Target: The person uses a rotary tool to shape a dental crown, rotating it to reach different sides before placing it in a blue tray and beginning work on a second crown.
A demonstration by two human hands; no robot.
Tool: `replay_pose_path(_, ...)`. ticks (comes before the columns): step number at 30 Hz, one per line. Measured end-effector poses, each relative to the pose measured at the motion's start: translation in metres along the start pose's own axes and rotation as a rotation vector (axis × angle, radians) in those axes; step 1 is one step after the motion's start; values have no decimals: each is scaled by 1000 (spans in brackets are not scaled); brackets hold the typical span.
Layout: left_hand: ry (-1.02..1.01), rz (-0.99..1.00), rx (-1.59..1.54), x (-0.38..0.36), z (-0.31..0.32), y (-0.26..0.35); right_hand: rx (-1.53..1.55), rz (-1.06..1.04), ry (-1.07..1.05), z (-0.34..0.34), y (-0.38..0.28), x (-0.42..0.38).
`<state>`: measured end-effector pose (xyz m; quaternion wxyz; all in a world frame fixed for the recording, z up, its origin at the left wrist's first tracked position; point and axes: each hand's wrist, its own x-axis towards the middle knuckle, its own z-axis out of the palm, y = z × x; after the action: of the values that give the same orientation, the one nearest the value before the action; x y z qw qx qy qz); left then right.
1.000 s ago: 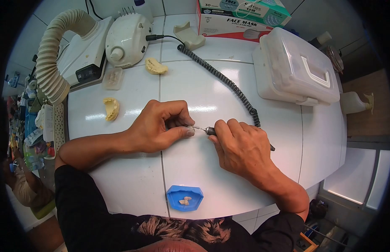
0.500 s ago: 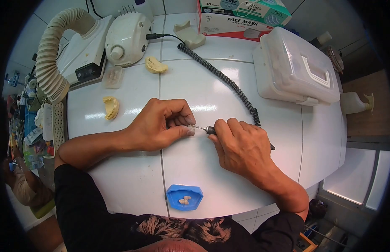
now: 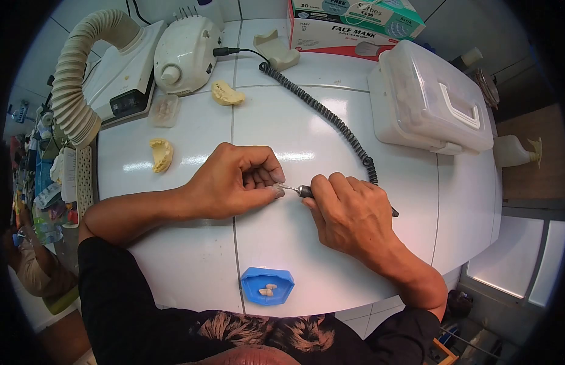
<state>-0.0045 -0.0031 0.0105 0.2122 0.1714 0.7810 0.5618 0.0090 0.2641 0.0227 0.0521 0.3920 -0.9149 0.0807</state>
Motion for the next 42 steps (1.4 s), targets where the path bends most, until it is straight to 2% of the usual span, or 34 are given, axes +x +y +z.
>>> replay_pose_path(42,-6,26,7,1,0,-4,-18,5,-3,1,-2,2)
